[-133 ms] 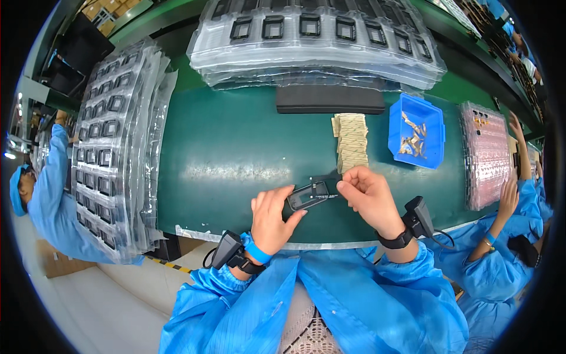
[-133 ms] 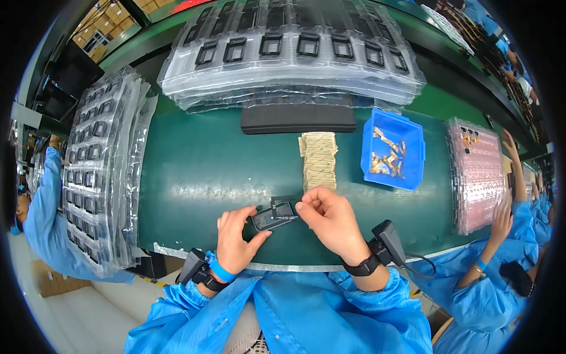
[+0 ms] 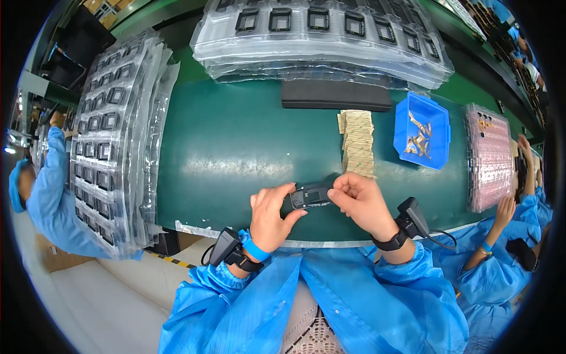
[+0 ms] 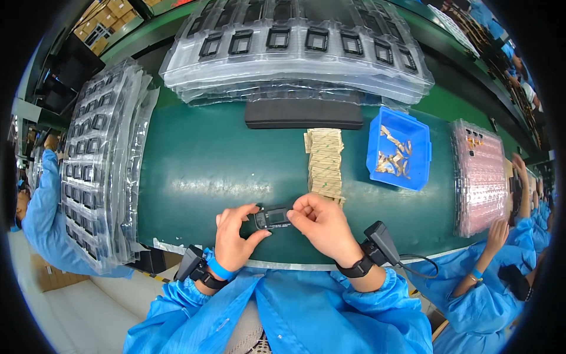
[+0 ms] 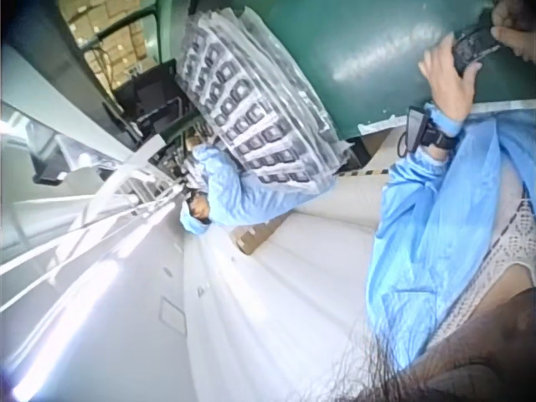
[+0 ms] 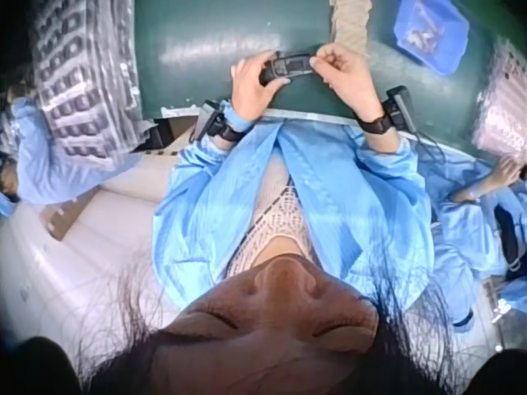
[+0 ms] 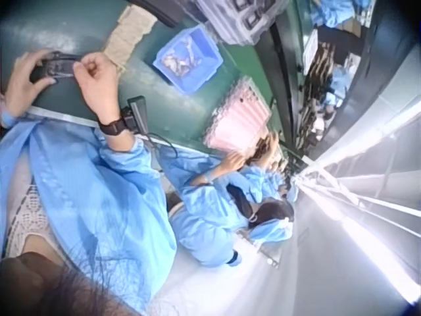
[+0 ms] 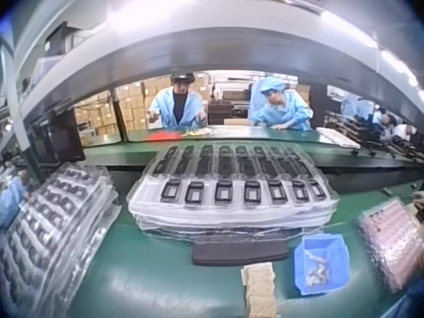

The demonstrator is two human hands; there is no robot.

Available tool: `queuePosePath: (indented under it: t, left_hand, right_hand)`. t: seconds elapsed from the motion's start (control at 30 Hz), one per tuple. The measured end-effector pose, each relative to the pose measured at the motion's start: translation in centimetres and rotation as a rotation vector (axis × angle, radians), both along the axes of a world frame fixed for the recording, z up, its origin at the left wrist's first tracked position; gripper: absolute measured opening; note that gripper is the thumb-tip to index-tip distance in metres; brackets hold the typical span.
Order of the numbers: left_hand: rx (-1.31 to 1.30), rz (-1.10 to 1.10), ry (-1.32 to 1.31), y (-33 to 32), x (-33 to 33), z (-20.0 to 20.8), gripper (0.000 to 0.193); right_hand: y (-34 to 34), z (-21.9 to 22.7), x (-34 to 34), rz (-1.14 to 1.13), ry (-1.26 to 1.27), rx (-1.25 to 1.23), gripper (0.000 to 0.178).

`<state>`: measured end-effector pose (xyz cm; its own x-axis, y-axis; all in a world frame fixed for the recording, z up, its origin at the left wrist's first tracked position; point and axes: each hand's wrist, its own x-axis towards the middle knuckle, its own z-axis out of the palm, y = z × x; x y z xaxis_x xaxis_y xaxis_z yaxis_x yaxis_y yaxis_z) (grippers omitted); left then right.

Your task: Assembling small electronic inserts into a plastic frame on a factory assembly line.

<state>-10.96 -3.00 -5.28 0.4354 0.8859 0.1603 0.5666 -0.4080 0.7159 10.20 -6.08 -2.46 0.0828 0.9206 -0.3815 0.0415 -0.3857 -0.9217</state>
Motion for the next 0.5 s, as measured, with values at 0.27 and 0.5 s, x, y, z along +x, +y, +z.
queuePosePath:
  t: [0.27,0.5]
  left_hand:
    - [-0.011,0.023,-0.049,-0.1,-0.6,-0.4,0.066]
    - [0.01,0.005,-0.047,-0.1,-0.6,-0.4,0.055]
  right_hand:
    - [-0.5,-1.5,-1.6,0.024,-0.07,0.005,0.009]
    - [-0.6,-1.6,-1.9,-0.014,-0.229,0.081,0.009]
